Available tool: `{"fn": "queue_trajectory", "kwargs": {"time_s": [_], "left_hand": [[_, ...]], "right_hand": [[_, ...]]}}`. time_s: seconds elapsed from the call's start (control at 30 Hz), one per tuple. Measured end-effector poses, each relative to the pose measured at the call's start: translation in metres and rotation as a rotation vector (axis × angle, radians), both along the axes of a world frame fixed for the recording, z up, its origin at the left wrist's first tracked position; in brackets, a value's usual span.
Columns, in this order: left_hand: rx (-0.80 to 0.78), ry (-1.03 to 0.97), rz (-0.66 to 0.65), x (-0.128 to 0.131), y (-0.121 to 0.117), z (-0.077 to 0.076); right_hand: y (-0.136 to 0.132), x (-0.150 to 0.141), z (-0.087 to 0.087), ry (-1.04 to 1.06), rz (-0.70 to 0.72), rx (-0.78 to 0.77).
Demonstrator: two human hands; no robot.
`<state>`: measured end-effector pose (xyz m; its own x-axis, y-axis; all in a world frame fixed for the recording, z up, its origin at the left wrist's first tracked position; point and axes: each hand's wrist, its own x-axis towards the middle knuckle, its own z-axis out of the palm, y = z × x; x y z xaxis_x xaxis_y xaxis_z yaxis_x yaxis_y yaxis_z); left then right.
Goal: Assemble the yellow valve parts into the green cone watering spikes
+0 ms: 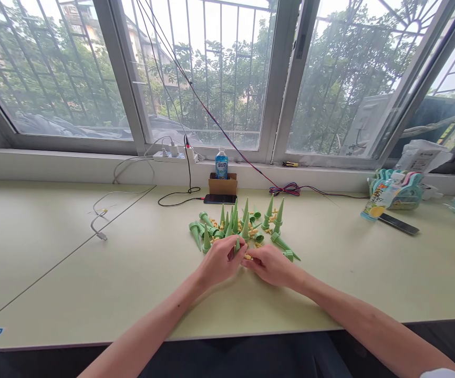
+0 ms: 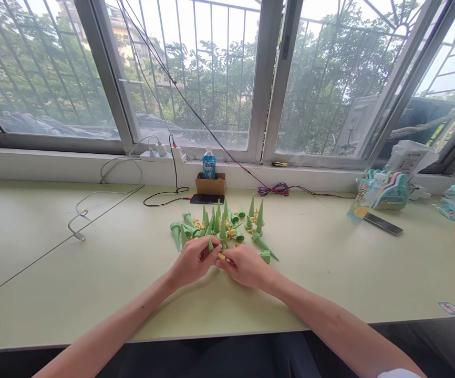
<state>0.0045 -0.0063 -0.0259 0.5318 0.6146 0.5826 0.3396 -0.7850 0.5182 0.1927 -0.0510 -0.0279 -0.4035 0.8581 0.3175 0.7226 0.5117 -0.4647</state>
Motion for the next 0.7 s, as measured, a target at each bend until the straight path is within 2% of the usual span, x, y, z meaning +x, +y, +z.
{"fn": "queue_trajectory", "kwargs": {"time_s": [0.7], "left_hand": [[0.007,0.032,0.002,0.0000,-0.0009,0.0007]], "right_hand": [[-0.0030,-0.0022,0.0051,-0.071,0.015,0.004]]}}
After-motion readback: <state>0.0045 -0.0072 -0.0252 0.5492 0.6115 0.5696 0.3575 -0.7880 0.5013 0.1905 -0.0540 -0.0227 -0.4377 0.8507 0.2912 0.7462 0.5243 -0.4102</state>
